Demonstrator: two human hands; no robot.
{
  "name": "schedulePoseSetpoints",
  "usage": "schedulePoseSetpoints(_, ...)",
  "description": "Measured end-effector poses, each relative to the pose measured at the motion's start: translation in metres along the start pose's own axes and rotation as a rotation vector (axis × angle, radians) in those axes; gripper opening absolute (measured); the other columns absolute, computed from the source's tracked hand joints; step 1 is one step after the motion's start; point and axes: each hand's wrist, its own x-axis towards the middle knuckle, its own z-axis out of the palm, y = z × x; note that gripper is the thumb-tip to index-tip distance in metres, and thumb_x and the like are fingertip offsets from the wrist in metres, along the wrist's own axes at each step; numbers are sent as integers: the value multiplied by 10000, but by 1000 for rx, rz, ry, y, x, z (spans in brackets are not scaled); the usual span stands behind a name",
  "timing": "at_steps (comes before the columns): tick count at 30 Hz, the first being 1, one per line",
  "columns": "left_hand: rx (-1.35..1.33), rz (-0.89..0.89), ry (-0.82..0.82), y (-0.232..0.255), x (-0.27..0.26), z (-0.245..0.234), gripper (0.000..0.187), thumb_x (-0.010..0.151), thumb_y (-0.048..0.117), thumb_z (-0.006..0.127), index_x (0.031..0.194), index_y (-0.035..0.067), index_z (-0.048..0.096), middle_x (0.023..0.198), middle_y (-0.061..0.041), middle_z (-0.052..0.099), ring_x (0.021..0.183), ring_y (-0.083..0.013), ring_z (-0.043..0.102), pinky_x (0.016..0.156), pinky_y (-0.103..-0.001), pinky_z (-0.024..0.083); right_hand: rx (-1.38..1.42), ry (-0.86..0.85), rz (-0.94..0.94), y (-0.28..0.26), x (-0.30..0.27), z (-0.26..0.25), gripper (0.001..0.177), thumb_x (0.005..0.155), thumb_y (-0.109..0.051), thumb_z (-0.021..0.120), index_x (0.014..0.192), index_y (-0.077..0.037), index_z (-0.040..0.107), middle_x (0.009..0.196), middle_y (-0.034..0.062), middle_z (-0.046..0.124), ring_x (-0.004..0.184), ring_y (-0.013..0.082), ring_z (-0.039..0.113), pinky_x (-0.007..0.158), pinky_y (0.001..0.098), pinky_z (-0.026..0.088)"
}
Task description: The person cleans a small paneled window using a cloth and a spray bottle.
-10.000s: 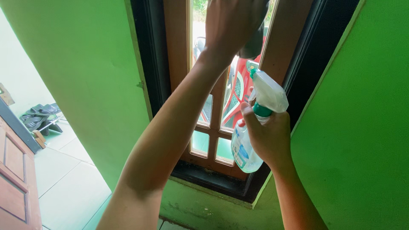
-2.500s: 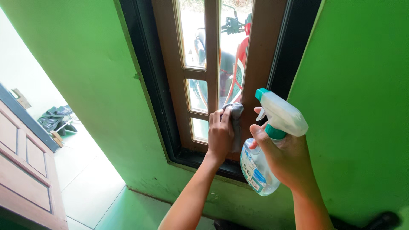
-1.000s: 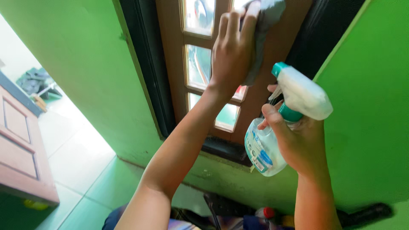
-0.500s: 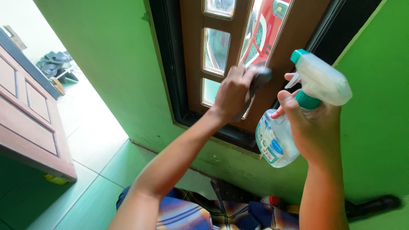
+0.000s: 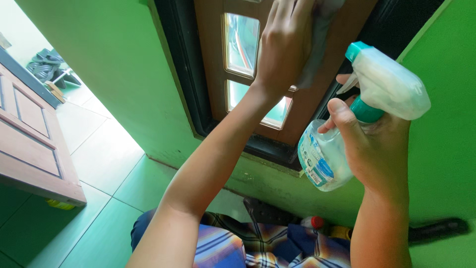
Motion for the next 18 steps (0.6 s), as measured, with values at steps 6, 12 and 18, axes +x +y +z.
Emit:
schedulePoseSetpoints(6,101,42,-225,-2,-82,-42,569,941,83,677,1460,82,445,1284,-163,569,1121,-336,624,916,-397,587,13,0,49,10,-1,6,446,1042,-119,686,1420,50,522,1294,147,637,800,133,684,745,342,647)
schedulePoseSetpoints(12,-98,-118,-206,5,-64,-49,476,981,19,616,1434,87,484,1171,-149,602,1095,-352,652,937,-442,577,2,-14,42,-5,-6,1,465,1039,-130,696,1433,48,523,1296,154,652,816,147,700,753,341,643)
schedulePoseSetpoints(18,-61,-64,-16,-25,17,-11,104,903,93,697,980,61,635,922,-160,645,886,-379,638,767,-474,524,14,-4,24,-15,0,1,454,1007,-93,686,1408,28,509,1327,150,627,834,124,676,743,330,642)
